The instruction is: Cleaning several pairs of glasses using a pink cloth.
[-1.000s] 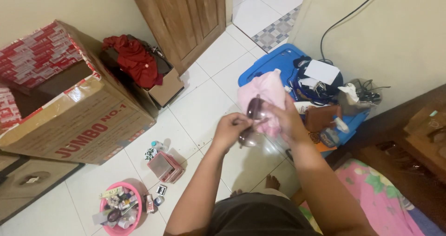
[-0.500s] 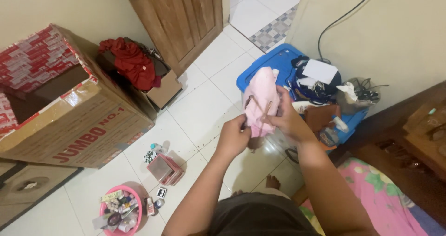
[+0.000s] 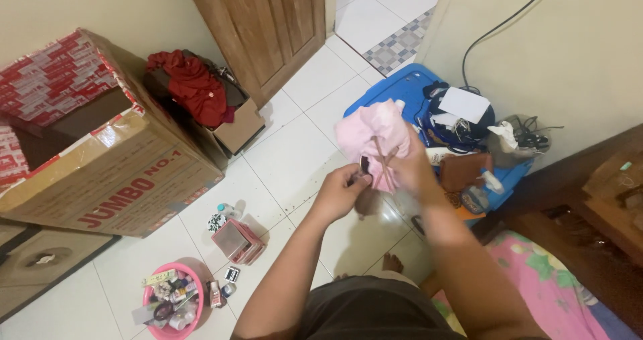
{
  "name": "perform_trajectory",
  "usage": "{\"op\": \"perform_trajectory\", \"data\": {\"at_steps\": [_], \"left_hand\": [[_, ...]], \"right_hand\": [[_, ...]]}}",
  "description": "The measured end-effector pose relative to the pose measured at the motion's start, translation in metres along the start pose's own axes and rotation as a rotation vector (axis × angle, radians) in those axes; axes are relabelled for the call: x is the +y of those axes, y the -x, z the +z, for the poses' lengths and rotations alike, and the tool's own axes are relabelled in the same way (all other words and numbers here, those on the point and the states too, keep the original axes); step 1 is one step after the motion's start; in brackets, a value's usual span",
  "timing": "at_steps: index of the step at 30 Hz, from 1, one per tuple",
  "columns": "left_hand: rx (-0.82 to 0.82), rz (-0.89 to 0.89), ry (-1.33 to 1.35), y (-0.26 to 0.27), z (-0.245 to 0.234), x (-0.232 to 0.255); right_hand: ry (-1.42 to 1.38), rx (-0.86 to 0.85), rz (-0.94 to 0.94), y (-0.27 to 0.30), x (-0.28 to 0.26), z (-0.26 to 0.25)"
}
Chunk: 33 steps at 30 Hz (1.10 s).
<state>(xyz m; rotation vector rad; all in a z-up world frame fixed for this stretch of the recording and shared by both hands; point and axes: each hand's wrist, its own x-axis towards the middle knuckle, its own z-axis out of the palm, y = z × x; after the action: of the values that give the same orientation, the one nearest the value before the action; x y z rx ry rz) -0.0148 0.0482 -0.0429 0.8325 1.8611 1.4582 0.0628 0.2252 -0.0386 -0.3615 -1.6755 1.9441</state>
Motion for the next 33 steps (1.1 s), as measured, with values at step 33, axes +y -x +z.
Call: {"op": "perform_trajectory", "data": {"at_steps": [33], "left_hand": [[0.114, -0.116, 1.149, -0.007, 0.038, -0.008]], "right_hand": [[0.533, -0.159, -0.126, 0.033, -0.009, 0.014]]}}
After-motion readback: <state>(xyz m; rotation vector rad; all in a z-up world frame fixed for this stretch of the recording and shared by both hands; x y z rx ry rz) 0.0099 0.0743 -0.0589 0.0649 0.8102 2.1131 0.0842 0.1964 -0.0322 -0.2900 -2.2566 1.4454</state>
